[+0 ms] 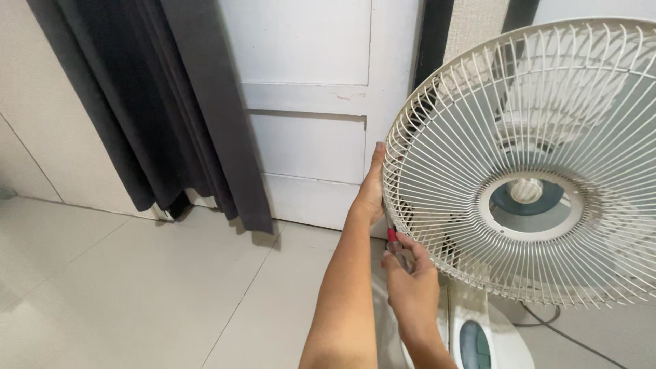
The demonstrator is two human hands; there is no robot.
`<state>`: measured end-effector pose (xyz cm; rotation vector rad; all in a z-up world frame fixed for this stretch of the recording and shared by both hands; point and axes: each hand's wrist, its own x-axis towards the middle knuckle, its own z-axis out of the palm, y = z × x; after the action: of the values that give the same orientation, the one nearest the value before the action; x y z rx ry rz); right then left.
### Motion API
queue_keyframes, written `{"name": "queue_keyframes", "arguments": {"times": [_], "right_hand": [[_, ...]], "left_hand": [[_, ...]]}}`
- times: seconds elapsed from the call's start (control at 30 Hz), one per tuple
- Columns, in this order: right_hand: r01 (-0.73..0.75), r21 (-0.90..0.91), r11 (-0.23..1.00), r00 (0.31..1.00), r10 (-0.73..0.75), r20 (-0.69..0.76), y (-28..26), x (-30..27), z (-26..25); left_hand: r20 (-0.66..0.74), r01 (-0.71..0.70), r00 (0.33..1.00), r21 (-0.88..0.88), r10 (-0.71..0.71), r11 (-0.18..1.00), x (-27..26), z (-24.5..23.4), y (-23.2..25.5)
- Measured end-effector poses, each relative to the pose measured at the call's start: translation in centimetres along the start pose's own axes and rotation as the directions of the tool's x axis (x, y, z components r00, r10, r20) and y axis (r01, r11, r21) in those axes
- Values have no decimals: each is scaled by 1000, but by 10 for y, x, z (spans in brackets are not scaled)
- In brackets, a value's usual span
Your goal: The person uses a screwdriver to loosen and remove the front grille of a standing electric fan. They then rotate the fan head and continue unscrewing fasteners at the neck joint to detach the fan head from the stand.
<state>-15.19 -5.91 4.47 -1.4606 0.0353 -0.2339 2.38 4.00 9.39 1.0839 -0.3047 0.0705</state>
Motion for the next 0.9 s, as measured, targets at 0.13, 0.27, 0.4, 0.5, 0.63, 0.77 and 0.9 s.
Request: {"name": "queue_keyframes", "arguments": {"times": [0.13, 0.27, 0.4, 0.5, 0.63, 0.77, 0.9], "right_hand": [[175, 23, 984, 985, -175, -11, 8, -1, 9], [28, -32, 999, 997, -30, -76, 2, -16, 15], [-73, -59, 996, 990, 65, -125, -3, -16, 16], [6, -95, 995, 994, -17, -111, -1, -10, 17], [-31, 92, 995, 999, 33, -23, 6, 9, 16], [17, -133, 991, 1000, -13, 28, 51, 45, 3], [462, -491, 738, 883, -433, 180, 136, 63, 20]], "left_hand": [[-9, -41, 999, 62, 42, 997, 7, -8, -9], [-80, -35, 996, 137, 47, 990, 13, -11, -15], [-80, -32, 996, 116, 41, 993, 16, -9, -18], [-91, 16, 996, 56, -11, 998, 14, -6, -23], [-84, -3, 996, -57, -2, 998, 20, -2, -23], [-70, 32, 997, 18, -30, 999, 19, 0, -19], [-92, 167, 984, 158, -154, 973, 3, -8, 8]]}}
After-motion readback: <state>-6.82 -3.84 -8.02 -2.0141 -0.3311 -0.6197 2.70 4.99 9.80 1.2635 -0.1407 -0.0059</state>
